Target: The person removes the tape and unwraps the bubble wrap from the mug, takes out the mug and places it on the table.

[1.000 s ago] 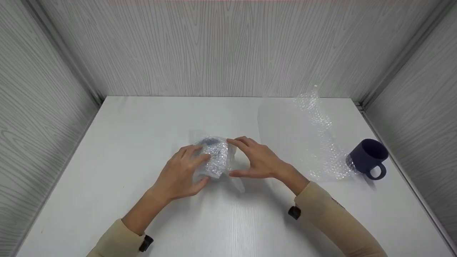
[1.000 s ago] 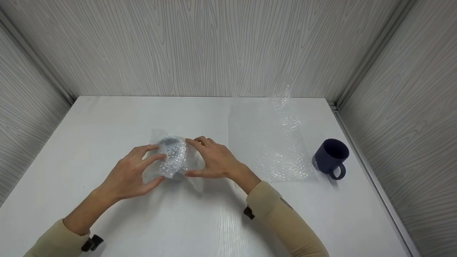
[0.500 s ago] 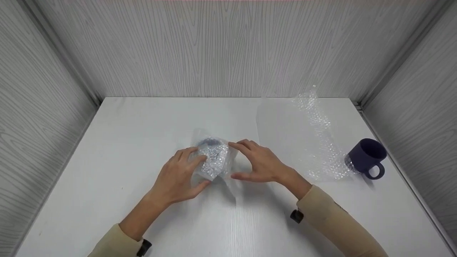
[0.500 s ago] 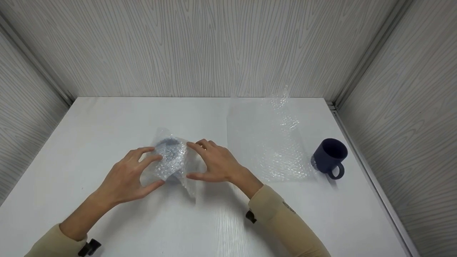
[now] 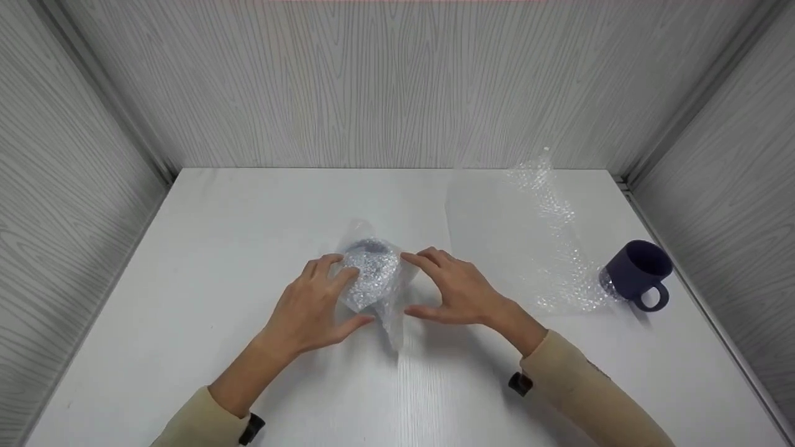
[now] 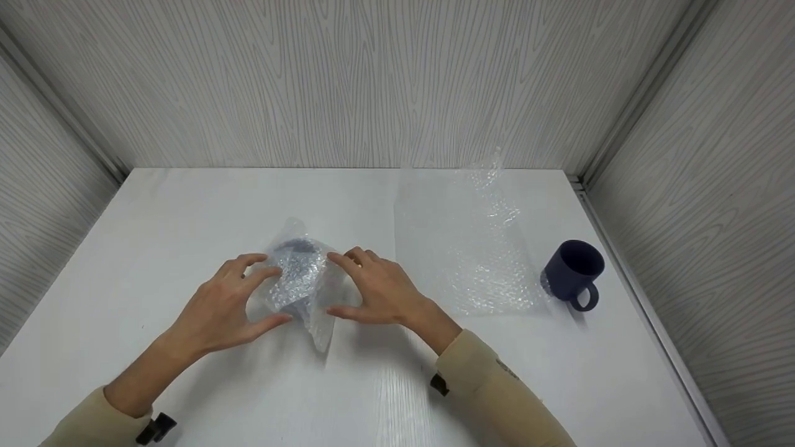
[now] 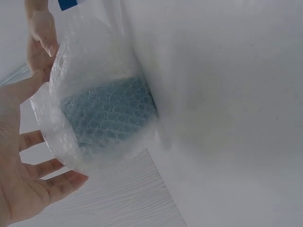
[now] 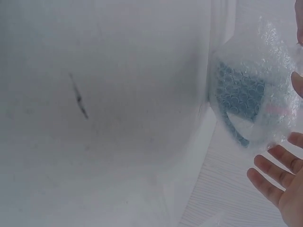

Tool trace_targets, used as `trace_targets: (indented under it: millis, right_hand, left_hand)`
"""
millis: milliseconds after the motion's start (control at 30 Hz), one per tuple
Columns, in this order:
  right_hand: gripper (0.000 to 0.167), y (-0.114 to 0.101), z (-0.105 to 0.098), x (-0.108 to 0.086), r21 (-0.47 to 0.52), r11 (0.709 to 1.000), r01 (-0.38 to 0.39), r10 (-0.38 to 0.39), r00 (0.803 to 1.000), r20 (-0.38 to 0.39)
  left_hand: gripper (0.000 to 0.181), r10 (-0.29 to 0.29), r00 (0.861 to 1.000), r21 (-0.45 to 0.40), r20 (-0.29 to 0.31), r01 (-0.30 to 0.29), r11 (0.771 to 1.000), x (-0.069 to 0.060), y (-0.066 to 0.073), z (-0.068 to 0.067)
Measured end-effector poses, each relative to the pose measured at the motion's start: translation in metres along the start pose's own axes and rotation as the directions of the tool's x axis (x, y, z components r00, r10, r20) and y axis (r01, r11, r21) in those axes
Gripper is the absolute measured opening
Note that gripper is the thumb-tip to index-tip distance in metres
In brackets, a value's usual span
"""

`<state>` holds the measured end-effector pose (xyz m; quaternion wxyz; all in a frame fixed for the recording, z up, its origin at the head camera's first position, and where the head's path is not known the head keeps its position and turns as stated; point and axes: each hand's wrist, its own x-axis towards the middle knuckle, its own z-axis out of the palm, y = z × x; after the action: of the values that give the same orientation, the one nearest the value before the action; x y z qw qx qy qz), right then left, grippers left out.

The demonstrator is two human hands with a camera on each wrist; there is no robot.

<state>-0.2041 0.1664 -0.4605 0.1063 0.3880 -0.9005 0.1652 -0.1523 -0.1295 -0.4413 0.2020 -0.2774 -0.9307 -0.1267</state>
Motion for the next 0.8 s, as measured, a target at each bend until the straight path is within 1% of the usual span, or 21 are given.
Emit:
trace_targets:
  millis: [300,467,533,667,800]
  right_hand:
    - [0.083,-0.005,0.003,-0.007,-0.098,0.993,0.064,-0.069,0.996,-0.051]
    - [0.083,-0.008,0.004,-0.010,-0.124,0.989,0.079,-0.089,0.993,-0.073]
    - [0.082,-0.009,0.004,-0.011,-0.136,0.987,0.081,-0.093,0.992,-0.083]
    - [0.081,-0.011,0.005,-0.014,-0.160,0.985,0.070,-0.085,0.992,-0.091]
    - [0.078,-0.013,0.007,-0.015,-0.165,0.984,0.069,-0.087,0.991,-0.105]
  left_hand:
    - [0.068,0.012,1.000,0.008,-0.002,-0.012,1.000,0.005,-0.003,0.003]
    - [0.063,0.025,1.000,0.030,-0.007,-0.025,0.999,0.008,-0.005,0.003]
    - [0.060,0.025,1.000,0.017,-0.001,-0.025,1.000,0.010,-0.006,0.003]
    - [0.058,0.014,0.999,-0.029,0.030,-0.013,0.999,0.014,-0.008,0.004]
    - [0.057,0.013,0.999,-0.060,0.048,-0.010,0.998,0.018,-0.010,0.005]
